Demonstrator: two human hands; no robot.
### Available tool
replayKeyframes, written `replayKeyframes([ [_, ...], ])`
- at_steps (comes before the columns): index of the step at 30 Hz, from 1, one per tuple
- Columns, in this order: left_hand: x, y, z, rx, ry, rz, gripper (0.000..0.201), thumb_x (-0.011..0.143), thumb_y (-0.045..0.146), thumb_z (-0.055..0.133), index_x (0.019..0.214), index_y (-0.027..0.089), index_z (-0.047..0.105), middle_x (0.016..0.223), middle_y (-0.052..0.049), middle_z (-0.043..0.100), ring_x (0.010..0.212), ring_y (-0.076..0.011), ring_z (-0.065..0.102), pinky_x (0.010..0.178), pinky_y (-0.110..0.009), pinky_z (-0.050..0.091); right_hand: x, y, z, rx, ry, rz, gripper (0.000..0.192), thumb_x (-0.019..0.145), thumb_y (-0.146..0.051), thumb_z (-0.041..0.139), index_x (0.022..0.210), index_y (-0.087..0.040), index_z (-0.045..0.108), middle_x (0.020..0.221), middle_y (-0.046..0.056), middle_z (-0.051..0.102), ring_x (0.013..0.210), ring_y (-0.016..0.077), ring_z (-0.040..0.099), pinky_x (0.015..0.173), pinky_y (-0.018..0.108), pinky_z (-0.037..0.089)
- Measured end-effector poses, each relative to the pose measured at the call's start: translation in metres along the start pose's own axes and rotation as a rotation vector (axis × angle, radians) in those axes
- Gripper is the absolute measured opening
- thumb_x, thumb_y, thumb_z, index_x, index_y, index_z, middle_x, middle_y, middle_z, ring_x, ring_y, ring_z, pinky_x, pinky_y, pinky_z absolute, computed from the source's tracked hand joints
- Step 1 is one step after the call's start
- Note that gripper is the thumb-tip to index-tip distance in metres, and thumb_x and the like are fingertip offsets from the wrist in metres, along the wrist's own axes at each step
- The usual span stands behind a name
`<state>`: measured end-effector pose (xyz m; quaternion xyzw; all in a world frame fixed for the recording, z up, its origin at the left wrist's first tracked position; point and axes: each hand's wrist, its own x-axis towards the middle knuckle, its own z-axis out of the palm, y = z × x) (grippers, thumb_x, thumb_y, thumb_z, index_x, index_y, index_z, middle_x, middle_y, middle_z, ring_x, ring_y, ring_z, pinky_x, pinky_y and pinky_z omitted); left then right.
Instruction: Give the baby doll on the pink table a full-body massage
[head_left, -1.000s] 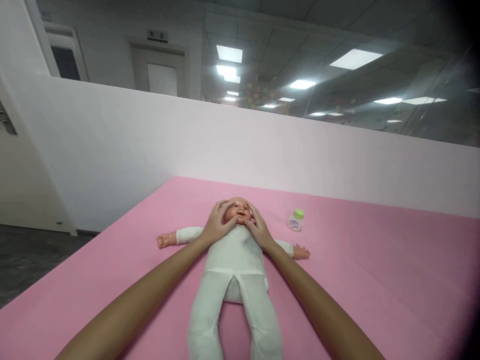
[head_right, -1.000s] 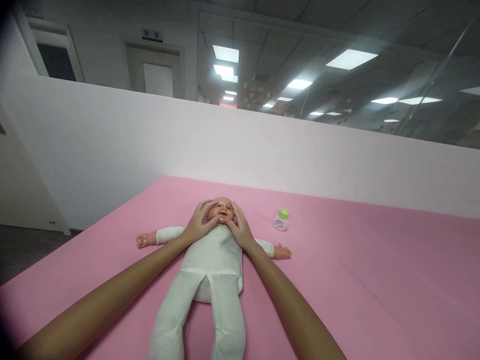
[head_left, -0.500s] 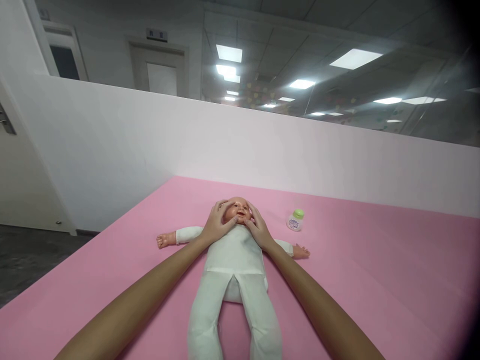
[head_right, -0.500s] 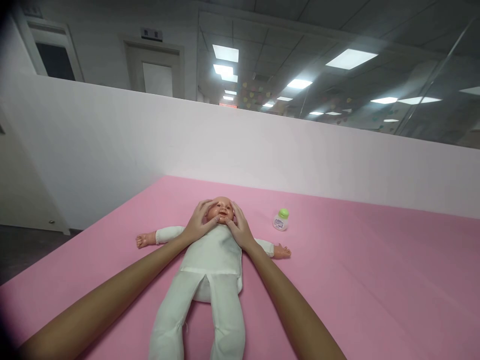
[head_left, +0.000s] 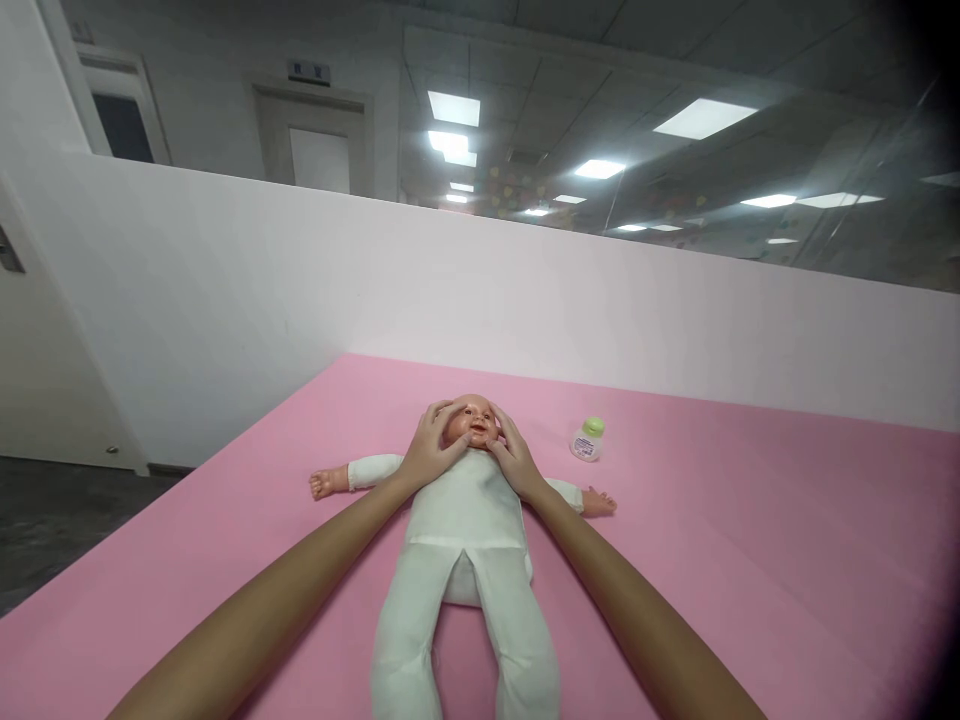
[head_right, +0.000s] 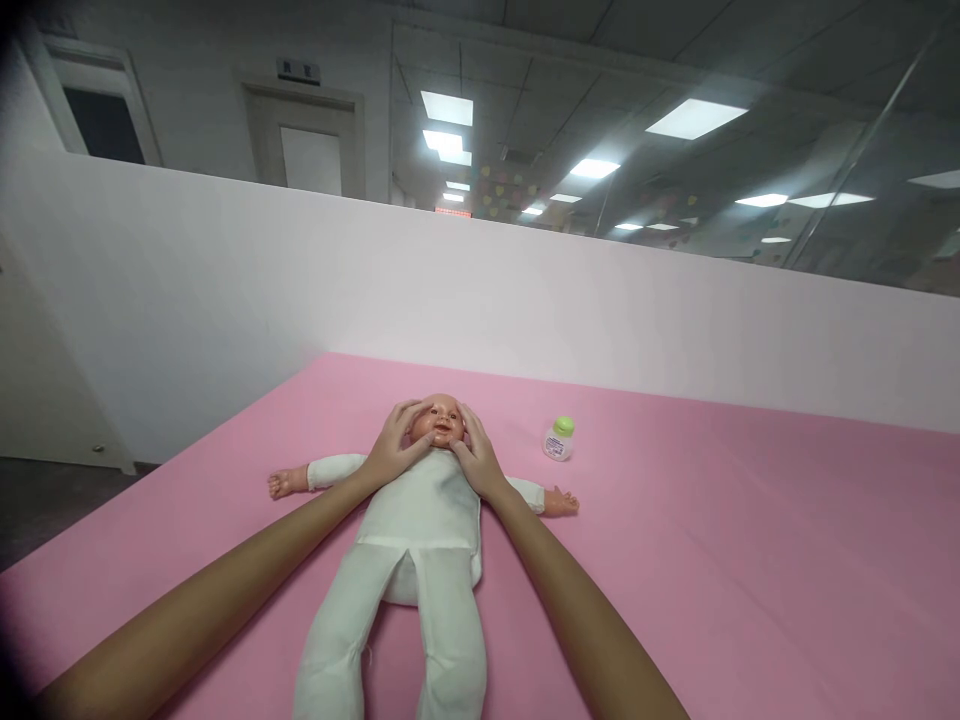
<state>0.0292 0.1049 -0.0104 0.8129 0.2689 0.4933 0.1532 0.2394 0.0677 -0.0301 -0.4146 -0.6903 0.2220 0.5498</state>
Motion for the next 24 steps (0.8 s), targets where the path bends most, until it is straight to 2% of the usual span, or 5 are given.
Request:
replayKeyframes([
  [9,0.0002,-0.0016,0.0005,0.015,0.009,-0.008,0.052,0.095,0.037,0.066,0.144,0.029,0.053,0.144,-0.008,0.050,0.141,-0.0275,0.044,0.121,-0.045,0.038,0.0003,0.0010,0.0000,-0.004,-0.006,0.015,0.066,0.095,-0.036,0.058,0.158,-0.034,0.038,0.165,0.003,0.038,0.153,0.0273,0.036,0.126,0.050,0.030],
  [14,-0.0001,-0.0002,0.0010,0.017,0.012,-0.001,0.046,0.099,0.037,0.059,0.143,0.029,0.053,0.143,-0.008,0.050,0.140,-0.0266,0.045,0.121,-0.046,0.038,0.0000,0.0007,-0.0002,0.003,-0.001,0.007,0.065,0.095,-0.033,0.055,0.158,-0.033,0.039,0.165,0.002,0.038,0.153,0.0265,0.035,0.127,0.049,0.028],
  [20,-0.0001,-0.0010,0.0010,0.016,0.013,-0.002,0.050,0.096,0.038,0.064,0.144,0.029,0.053,0.143,-0.009,0.050,0.140,-0.0278,0.045,0.121,-0.047,0.039,-0.0003,-0.0007,-0.0003,0.007,-0.013,0.024,0.070,0.094,-0.043,0.064,0.158,-0.034,0.038,0.165,0.004,0.038,0.152,0.0282,0.037,0.126,0.050,0.032],
  [24,0.0003,-0.0009,0.0003,0.009,0.010,-0.007,0.050,0.095,0.038,0.064,0.144,0.029,0.053,0.144,-0.009,0.050,0.140,-0.0287,0.046,0.120,-0.048,0.039,0.0004,0.0009,-0.0003,0.018,-0.019,0.001,0.067,0.096,-0.040,0.061,0.158,-0.034,0.037,0.166,0.003,0.037,0.153,0.0267,0.036,0.126,0.049,0.031],
])
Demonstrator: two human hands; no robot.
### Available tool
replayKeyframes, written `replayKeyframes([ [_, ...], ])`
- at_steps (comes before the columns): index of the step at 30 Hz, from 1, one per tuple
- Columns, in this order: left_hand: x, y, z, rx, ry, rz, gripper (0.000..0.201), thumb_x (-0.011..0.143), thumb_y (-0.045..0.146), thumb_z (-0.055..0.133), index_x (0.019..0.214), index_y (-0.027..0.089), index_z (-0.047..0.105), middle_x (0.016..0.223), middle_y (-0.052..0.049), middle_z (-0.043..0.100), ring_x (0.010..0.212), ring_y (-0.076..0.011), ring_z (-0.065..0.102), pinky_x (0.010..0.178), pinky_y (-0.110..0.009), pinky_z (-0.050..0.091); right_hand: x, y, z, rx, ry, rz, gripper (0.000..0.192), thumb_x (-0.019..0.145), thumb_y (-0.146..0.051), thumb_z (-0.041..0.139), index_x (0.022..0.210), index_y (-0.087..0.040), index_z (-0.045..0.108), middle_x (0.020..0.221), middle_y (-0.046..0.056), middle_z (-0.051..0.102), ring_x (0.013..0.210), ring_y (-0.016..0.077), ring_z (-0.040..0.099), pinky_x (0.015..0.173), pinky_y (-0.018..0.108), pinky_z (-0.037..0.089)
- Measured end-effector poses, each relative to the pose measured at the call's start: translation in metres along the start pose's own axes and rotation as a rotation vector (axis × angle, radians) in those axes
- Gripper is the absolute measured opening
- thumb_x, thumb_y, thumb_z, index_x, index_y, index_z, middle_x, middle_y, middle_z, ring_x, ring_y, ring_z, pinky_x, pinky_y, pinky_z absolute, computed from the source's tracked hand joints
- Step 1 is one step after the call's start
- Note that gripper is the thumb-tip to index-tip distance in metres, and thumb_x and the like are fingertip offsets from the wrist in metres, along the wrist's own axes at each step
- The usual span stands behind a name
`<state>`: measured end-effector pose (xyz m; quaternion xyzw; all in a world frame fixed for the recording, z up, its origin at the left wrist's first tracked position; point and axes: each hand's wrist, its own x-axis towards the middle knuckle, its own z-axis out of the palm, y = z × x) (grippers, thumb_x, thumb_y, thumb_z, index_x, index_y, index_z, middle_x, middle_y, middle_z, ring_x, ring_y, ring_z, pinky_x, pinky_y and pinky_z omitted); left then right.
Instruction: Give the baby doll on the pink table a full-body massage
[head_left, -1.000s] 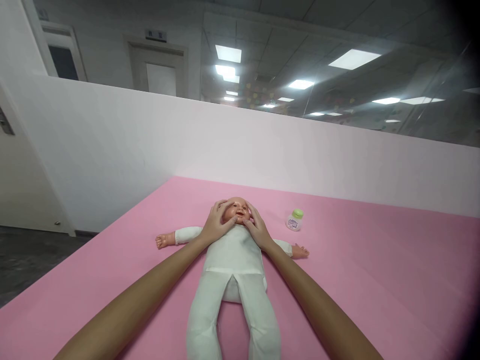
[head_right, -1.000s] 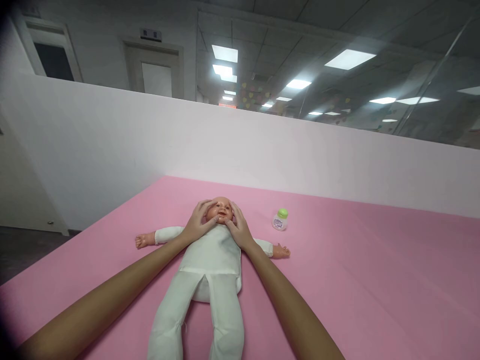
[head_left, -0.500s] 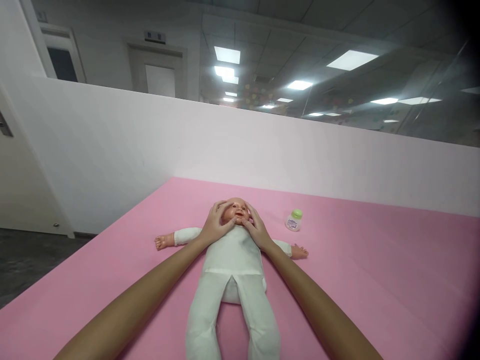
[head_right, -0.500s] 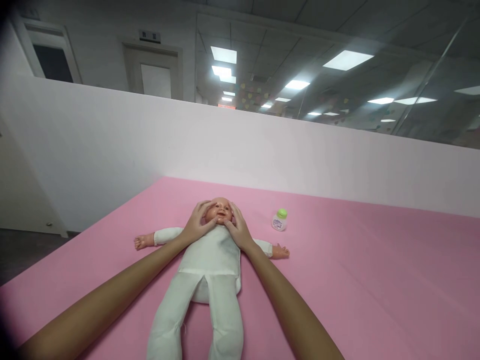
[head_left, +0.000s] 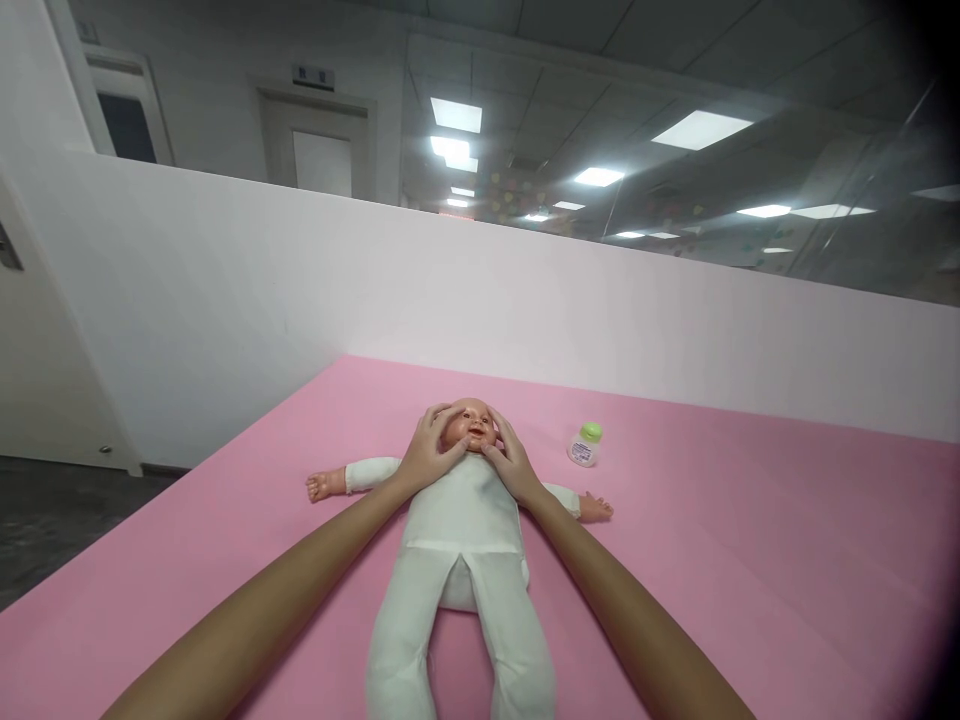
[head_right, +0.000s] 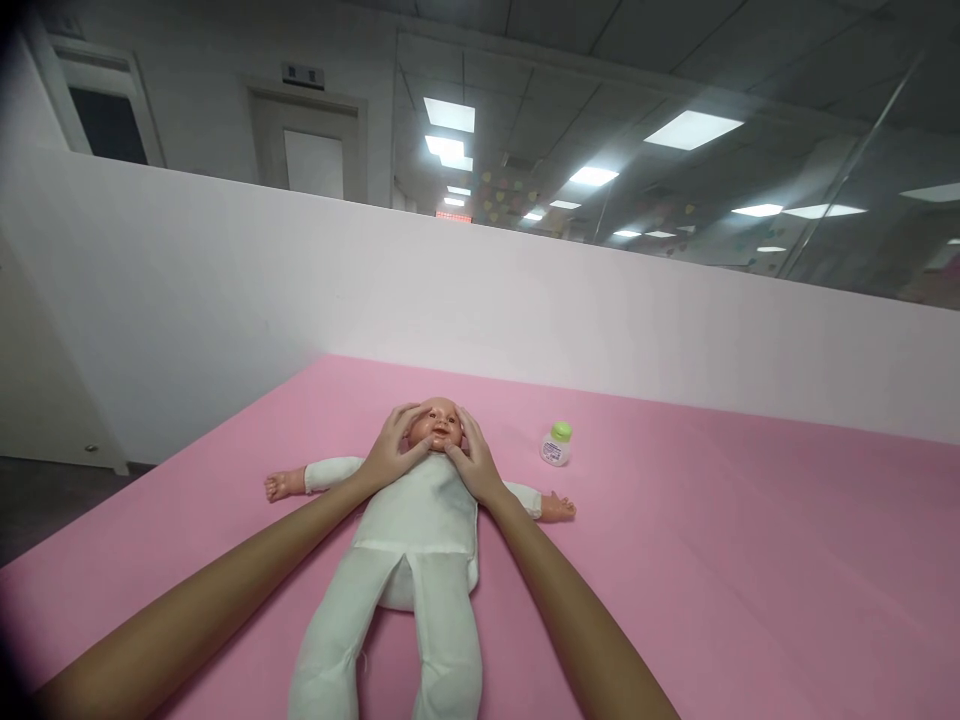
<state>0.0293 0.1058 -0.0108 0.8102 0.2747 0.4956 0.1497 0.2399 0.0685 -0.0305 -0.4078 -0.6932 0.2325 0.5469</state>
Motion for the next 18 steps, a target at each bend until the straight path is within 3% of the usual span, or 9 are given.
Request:
replayKeyframes([
  [18,-0.0002,0.0034,-0.0025,-0.025,-0.019,-0.009,0.051,0.098,0.038,0.061,0.147,0.030,0.052,0.146,-0.010,0.049,0.142,-0.0286,0.044,0.122,-0.048,0.037,0.0011,-0.0027,0.0000,-0.030,0.014,-0.018,0.062,0.098,-0.041,0.056,0.157,-0.034,0.039,0.166,0.001,0.038,0.155,0.0245,0.033,0.129,0.048,0.026],
])
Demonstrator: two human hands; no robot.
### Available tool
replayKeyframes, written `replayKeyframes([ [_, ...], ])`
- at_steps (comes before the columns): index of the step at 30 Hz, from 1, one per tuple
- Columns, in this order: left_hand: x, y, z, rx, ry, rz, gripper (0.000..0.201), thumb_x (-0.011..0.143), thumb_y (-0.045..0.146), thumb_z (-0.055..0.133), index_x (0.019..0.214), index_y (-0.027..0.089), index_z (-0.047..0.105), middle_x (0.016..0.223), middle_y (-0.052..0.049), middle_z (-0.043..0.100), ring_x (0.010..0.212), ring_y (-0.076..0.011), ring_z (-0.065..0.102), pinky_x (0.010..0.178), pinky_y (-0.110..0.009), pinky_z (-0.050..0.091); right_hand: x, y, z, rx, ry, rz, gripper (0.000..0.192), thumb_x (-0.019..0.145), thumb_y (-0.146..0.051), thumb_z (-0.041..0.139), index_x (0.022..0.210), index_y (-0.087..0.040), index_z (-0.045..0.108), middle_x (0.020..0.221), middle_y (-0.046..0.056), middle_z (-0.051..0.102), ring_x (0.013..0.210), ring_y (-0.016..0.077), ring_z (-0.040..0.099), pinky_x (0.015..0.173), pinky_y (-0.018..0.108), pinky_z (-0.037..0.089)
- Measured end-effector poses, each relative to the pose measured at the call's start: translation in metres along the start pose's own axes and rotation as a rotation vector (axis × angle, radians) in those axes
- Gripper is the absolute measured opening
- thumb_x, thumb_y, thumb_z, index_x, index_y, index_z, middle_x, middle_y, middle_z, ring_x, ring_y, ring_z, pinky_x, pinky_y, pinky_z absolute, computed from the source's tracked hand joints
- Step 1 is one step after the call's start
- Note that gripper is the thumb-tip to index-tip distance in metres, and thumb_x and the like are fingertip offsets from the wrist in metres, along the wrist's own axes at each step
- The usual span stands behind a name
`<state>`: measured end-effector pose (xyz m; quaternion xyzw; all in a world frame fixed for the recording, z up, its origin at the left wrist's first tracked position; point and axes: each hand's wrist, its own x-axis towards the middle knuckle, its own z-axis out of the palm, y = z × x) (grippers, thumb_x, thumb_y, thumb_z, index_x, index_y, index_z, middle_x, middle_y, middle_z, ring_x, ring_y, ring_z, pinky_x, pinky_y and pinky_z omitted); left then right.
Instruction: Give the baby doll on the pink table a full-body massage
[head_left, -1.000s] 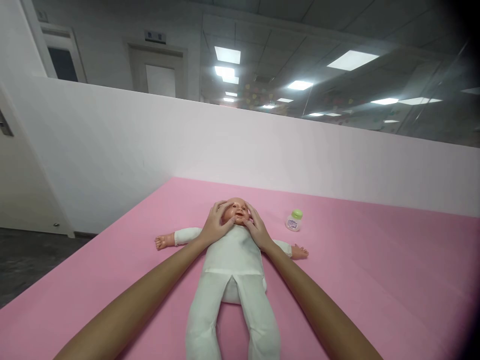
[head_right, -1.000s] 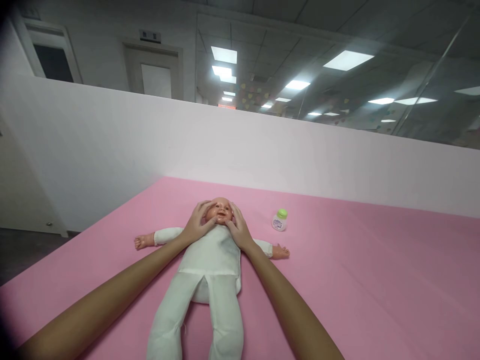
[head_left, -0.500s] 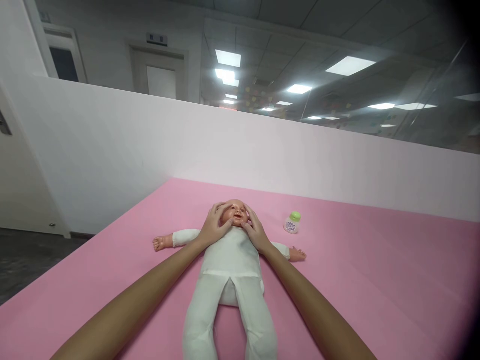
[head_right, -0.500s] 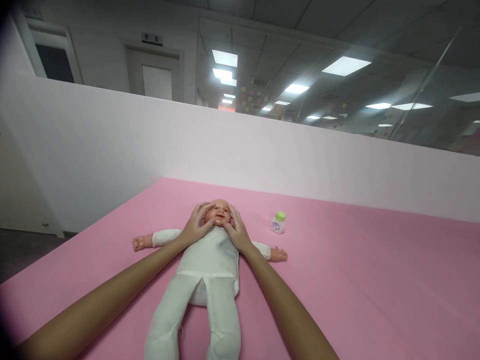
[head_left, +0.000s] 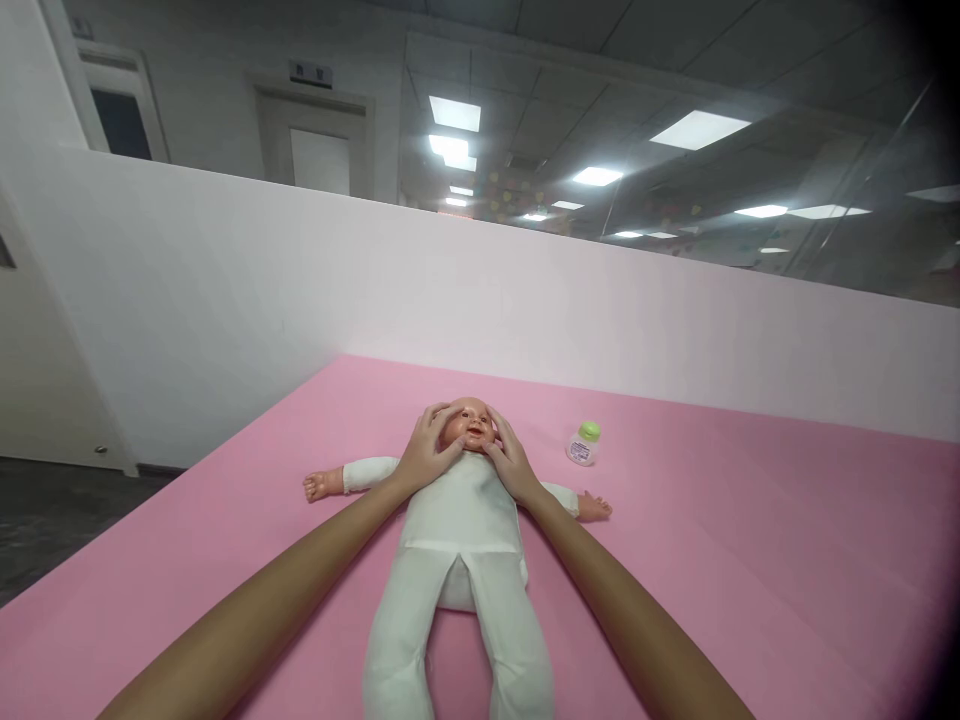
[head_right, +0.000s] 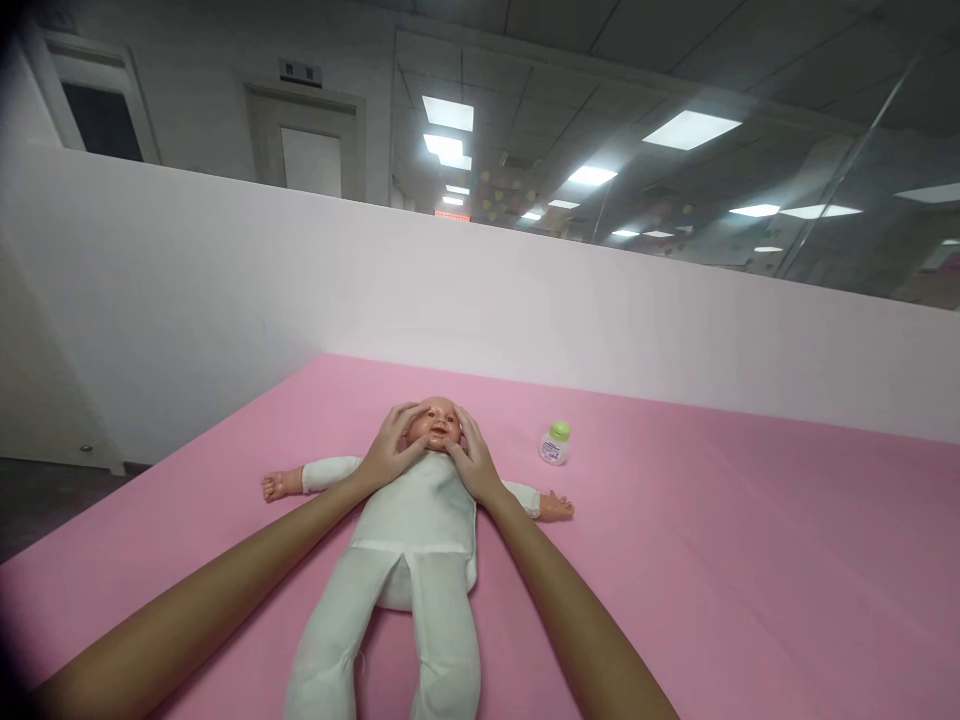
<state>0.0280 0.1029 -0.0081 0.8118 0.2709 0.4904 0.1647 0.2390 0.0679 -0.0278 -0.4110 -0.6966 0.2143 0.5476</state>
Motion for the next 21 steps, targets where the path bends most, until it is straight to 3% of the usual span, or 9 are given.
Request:
replayKeyframes([
  [21,0.0004,0.0012,-0.0002,0.002,-0.007,-0.020,0.051,0.098,0.041,0.060,0.148,0.031,0.052,0.145,-0.010,0.049,0.141,-0.0290,0.045,0.121,-0.049,0.037,-0.0006,-0.0044,0.0003,0.009,0.002,0.024,0.064,0.098,-0.046,0.058,0.158,-0.034,0.038,0.165,0.002,0.038,0.154,0.0253,0.034,0.128,0.049,0.028],
])
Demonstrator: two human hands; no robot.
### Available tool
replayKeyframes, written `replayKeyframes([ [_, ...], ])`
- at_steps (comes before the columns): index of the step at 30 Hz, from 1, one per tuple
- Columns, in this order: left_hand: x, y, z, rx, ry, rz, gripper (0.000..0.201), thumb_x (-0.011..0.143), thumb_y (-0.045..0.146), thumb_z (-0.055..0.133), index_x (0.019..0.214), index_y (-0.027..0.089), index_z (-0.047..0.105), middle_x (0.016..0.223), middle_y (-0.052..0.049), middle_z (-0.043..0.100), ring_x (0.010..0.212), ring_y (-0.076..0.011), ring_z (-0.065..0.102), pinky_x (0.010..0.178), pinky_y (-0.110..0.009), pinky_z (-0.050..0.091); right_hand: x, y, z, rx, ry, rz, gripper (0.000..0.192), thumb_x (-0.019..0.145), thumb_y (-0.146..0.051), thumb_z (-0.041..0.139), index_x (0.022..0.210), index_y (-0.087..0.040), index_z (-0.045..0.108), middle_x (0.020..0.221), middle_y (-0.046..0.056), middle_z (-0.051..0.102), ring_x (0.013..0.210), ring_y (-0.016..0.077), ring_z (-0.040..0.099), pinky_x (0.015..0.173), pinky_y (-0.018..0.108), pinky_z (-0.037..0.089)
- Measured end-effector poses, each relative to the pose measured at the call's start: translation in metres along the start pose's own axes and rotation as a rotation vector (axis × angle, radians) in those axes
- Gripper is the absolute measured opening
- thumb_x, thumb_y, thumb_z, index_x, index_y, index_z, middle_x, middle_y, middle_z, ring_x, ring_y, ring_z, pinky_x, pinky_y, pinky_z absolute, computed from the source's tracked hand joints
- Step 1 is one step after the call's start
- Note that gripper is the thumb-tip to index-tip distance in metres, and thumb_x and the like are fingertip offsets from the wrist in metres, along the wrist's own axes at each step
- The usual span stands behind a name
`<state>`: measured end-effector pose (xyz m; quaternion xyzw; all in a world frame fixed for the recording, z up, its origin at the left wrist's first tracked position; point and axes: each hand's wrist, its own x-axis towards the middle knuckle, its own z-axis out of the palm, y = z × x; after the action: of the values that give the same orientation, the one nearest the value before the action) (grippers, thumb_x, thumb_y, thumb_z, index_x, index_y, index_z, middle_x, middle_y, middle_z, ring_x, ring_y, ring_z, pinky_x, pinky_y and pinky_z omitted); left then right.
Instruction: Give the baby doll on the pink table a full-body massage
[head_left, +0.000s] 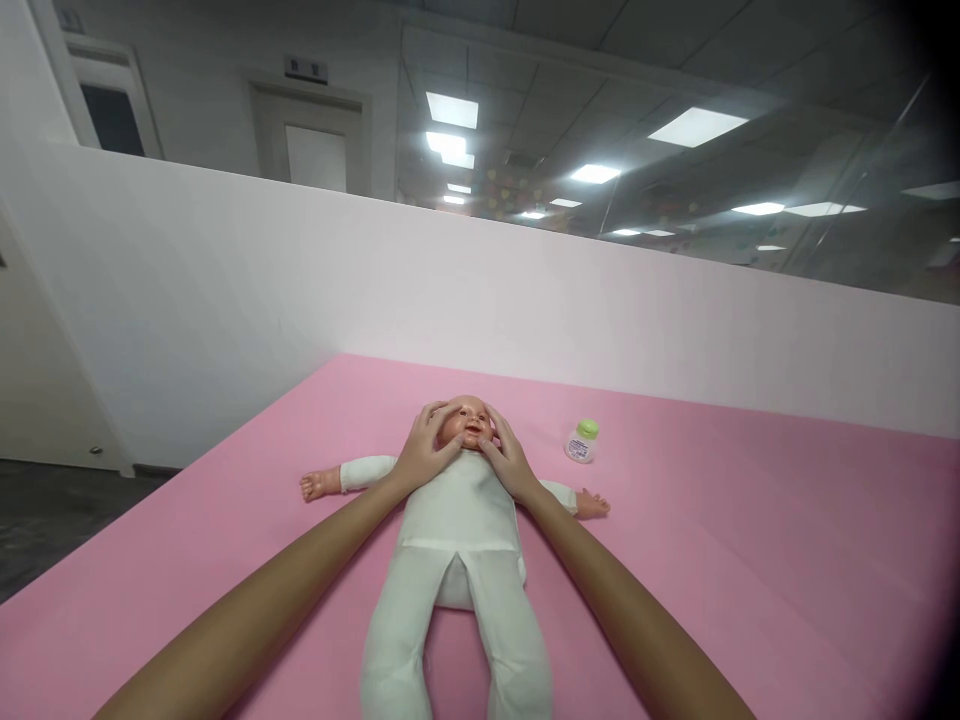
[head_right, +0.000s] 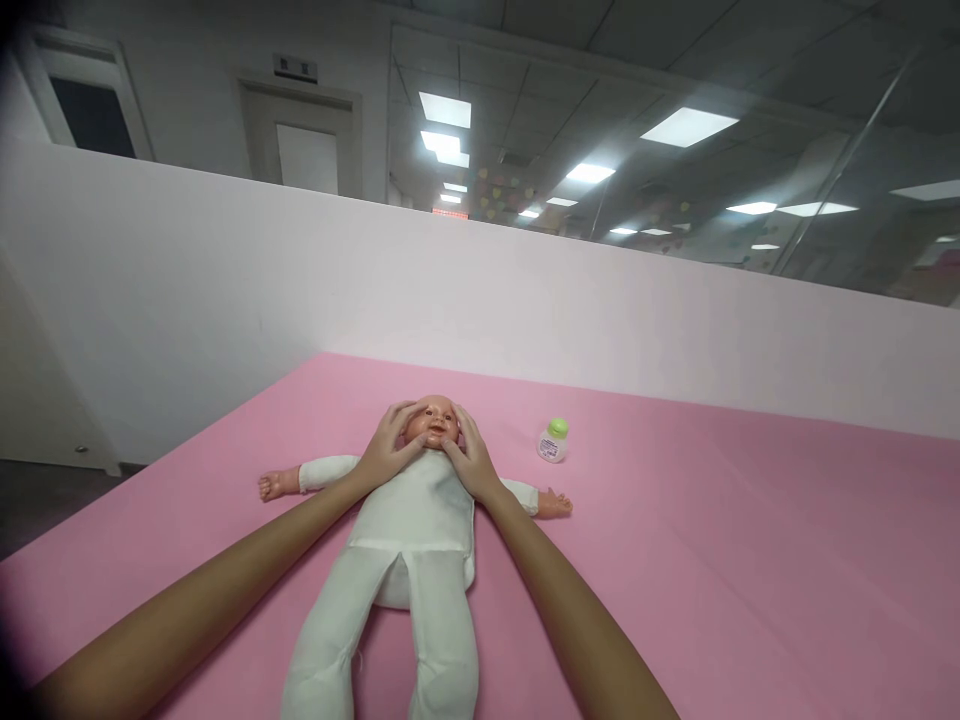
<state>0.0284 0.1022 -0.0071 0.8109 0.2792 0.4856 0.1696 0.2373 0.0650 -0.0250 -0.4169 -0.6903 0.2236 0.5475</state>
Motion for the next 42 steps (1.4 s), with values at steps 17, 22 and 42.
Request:
replayKeyframes([
  [17,-0.0001,-0.0028,0.0018,0.005,0.002,-0.003,0.050,0.099,0.044,0.060,0.147,0.032,0.052,0.146,-0.009,0.048,0.142,-0.0286,0.044,0.121,-0.047,0.038,-0.0009,-0.0016,-0.0003,-0.003,-0.001,0.041,0.066,0.097,-0.047,0.060,0.157,-0.035,0.038,0.166,0.003,0.036,0.154,0.0267,0.034,0.126,0.048,0.032],
  [22,0.0000,-0.0050,0.0030,0.014,0.000,-0.007,0.050,0.098,0.044,0.060,0.146,0.031,0.052,0.146,-0.008,0.048,0.142,-0.0282,0.043,0.122,-0.046,0.037,-0.0016,-0.0029,-0.0003,0.000,0.000,0.038,0.066,0.097,-0.047,0.060,0.158,-0.035,0.038,0.165,0.003,0.037,0.153,0.0271,0.035,0.125,0.048,0.034],
  [42,0.0002,-0.0049,0.0024,0.006,-0.009,-0.021,0.050,0.097,0.044,0.061,0.145,0.031,0.053,0.147,-0.008,0.047,0.143,-0.0286,0.042,0.121,-0.046,0.038,-0.0017,-0.0010,-0.0003,0.003,0.003,0.017,0.066,0.097,-0.048,0.060,0.158,-0.036,0.037,0.165,0.003,0.037,0.153,0.0267,0.034,0.125,0.048,0.033],
])
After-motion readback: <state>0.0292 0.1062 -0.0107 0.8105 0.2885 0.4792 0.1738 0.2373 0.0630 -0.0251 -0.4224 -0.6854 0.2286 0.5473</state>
